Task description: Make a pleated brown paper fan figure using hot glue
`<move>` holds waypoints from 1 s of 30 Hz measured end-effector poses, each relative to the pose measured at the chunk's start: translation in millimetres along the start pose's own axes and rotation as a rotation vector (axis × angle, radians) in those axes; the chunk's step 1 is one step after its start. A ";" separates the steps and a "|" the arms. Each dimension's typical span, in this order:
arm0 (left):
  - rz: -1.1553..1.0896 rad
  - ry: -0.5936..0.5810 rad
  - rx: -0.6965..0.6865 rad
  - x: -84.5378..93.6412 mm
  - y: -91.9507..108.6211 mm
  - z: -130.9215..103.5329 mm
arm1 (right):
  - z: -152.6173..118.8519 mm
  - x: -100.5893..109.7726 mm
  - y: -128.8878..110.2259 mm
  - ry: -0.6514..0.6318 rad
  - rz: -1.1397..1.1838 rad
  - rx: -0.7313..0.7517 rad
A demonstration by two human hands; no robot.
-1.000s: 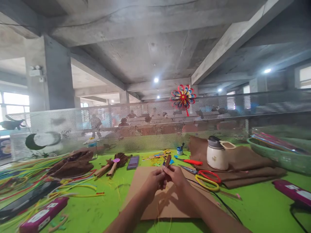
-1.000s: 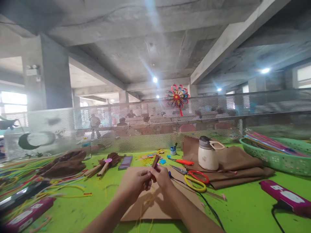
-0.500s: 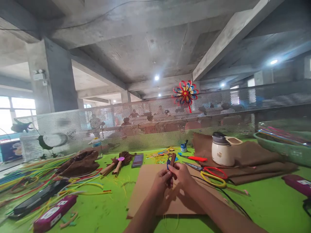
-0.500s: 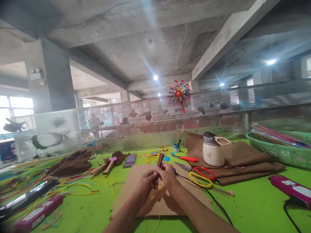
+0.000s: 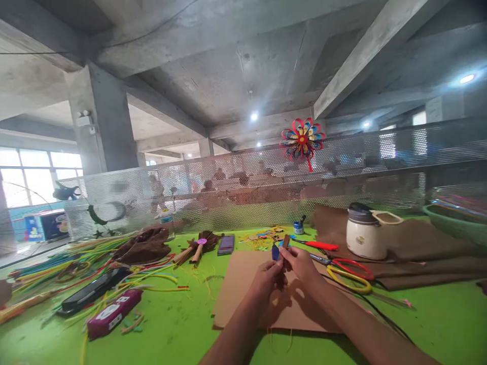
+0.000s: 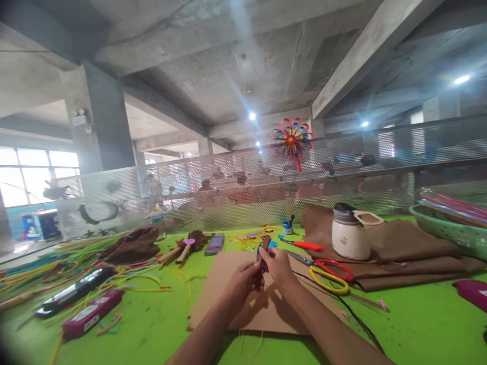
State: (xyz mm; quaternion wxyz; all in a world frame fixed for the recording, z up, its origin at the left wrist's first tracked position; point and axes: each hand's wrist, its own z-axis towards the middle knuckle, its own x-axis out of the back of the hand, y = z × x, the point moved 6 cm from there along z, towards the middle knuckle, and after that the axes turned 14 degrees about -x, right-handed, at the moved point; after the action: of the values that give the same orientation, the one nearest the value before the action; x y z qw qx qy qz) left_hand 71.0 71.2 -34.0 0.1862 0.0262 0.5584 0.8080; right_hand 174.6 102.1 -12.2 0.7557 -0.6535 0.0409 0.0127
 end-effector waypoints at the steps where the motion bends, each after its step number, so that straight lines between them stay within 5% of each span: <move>1: 0.005 0.000 -0.005 -0.3 0.0 -0.3 | 1.3 0.8 1.4 0.008 -0.002 0.009; 9: 0.007 -0.016 -0.029 1.7 -2.5 1.0 | 1.2 3.2 3.1 0.036 -0.058 0.033; 17: 0.030 0.016 -0.064 3.5 3.5 2.7 | -4.8 -6.2 -0.7 -0.095 0.050 0.000; 30: 0.037 -0.055 -0.060 -4.5 8.2 5.1 | -2.6 0.6 -1.3 0.021 -0.005 0.031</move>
State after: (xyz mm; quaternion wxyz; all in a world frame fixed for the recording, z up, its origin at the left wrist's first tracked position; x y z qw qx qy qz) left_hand 74.3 71.7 -23.8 0.1870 0.0530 0.5281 0.8266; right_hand 175.2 99.4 -11.3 0.7652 -0.6420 0.0472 0.0034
